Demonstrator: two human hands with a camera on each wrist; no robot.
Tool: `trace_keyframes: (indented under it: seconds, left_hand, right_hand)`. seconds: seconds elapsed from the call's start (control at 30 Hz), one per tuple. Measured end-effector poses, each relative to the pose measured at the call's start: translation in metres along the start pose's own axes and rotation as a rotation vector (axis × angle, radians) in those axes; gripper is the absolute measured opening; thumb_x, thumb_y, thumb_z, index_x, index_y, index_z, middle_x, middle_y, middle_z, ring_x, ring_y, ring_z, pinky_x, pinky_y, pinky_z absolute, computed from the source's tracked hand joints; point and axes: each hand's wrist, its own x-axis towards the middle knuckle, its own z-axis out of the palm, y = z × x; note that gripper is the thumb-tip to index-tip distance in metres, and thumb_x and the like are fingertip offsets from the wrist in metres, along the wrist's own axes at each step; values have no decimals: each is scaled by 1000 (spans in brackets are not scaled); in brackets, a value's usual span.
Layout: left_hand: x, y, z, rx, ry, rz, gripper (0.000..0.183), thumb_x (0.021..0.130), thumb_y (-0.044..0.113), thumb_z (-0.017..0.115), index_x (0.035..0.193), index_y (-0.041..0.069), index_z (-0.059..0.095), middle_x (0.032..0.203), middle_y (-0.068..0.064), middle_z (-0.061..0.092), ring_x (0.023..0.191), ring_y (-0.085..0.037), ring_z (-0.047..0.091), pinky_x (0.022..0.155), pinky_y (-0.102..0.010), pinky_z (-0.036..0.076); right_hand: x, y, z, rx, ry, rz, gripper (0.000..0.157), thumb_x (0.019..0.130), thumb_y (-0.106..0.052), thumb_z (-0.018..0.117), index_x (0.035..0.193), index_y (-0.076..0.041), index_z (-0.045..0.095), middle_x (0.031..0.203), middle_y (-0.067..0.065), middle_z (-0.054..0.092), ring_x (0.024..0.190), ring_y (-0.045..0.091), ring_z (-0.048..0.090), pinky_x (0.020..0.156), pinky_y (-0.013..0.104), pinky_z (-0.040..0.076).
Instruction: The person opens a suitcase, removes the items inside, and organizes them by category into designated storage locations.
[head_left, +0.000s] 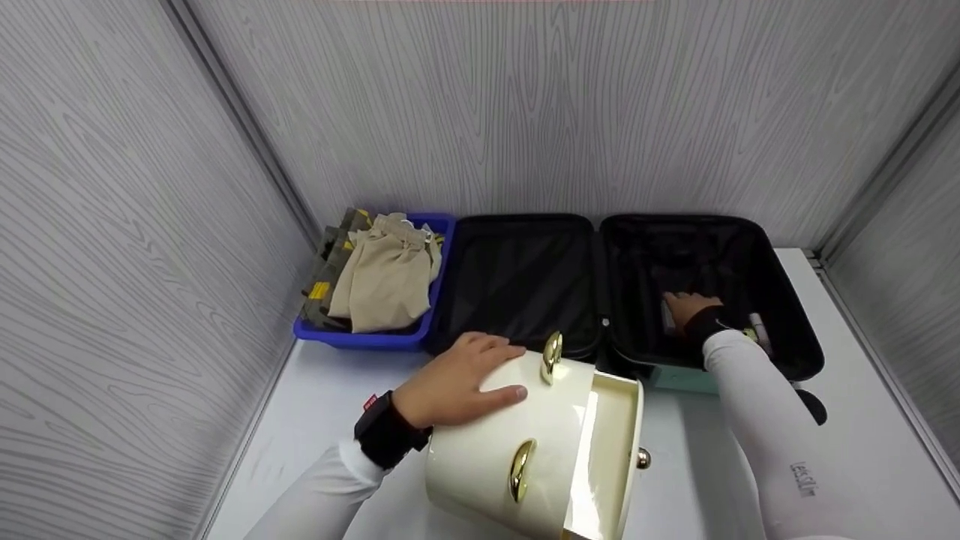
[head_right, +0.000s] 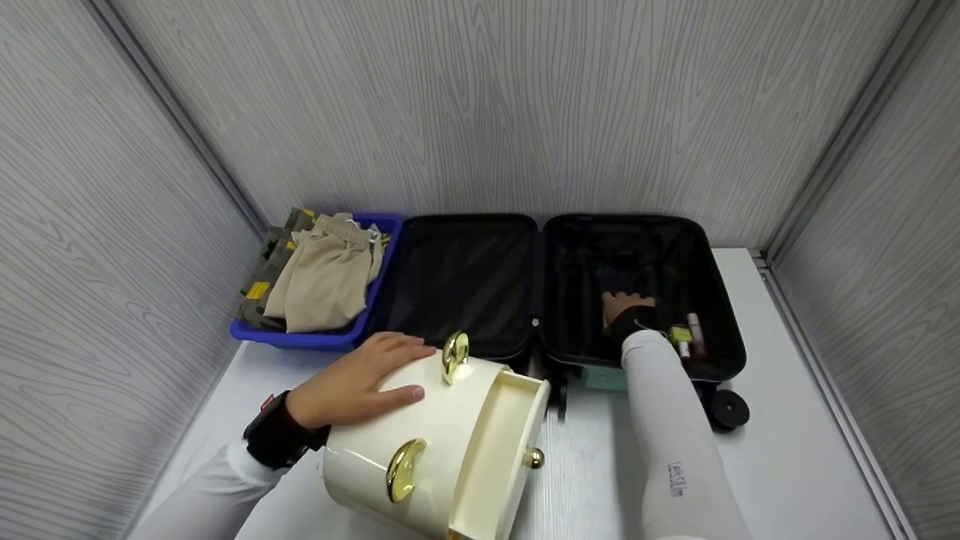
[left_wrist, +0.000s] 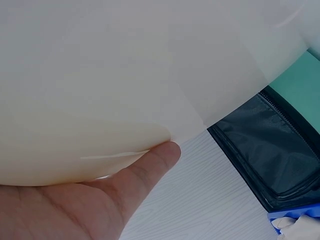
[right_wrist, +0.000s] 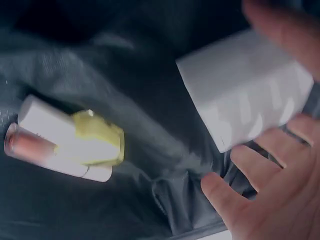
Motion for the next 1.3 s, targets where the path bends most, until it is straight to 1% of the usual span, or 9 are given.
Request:
trace_keyframes:
  seconds: [0.27,0.33,0.5,0.6,0.7,0.8,0.97,1.13,1.3]
  left_hand:
    - [2,5,-1,-14,-5,5,70,106,61,59,158,14,57,158,-16,58,151,-39,47,126,-57,41]
    - [2,6,0,-18,-7,8,70,106,60,60,158,14,57,157,-15,58,151,-38,47,126,-56,41]
    - [2,6,4,-25,-8,5,70,105,60,60,158,14,57,158,-15,58,151,-38,47,126,-56,41]
    - [1,5,4,-29,-5,0,71,105,60,61,158,13,57,158,-17,58,151,-39,47,126,-57,41]
    - [1,3,3,-31,1,-4,71,105,59,61,158,12,57,158,-19,57,151,-41,47,126,-58,40]
    - [1,2,2,-32,5,-11,71,105,60,61,158,13,57,158,-19,57,151,-41,46,126,-59,40]
    - [0,2,1,-35,7,-20,71,105,60,61,158,13,57,158,-18,57,151,-40,46,126,-59,40]
    - [-1,2,0,-30,5,-29,71,105,60,61,158,13,57,159,-17,57,151,-40,47,126,-59,40]
    - [0,2,0,-43,12,-23,70,105,59,61,157,13,59,158,-19,57,151,-41,46,125,-59,40]
  right_hand:
    - [-10,8,7,7,4,-9,73,90,-23,86,143,13,51,123,41,64,105,58,68,86,71,59]
    - [-13,8,4,22,-19,-22,72,89,-21,87,143,12,52,123,39,66,105,56,69,86,69,60]
    - [-9,14,-1,100,41,-55,80,84,-18,87,151,8,53,134,38,63,116,60,64,92,71,58]
    - [-3,15,-19,159,85,-88,88,80,-15,86,154,10,46,130,38,64,112,57,66,93,67,57]
    - [-7,8,-48,211,105,-115,87,77,-17,88,147,10,43,114,33,70,96,46,70,86,59,58]
    - [-22,-7,-77,253,140,-157,77,78,-20,88,138,2,45,104,25,70,88,36,68,78,54,57]
    - [-65,-46,-110,279,237,-318,62,81,-24,87,133,-8,59,111,19,70,96,31,63,80,47,56]
    - [-109,-84,-121,290,326,-519,50,81,-28,91,124,-15,71,116,9,70,98,21,60,79,38,55]
    - [-144,-111,-125,257,338,-677,47,79,-33,91,120,-17,76,114,2,70,100,14,61,82,35,56]
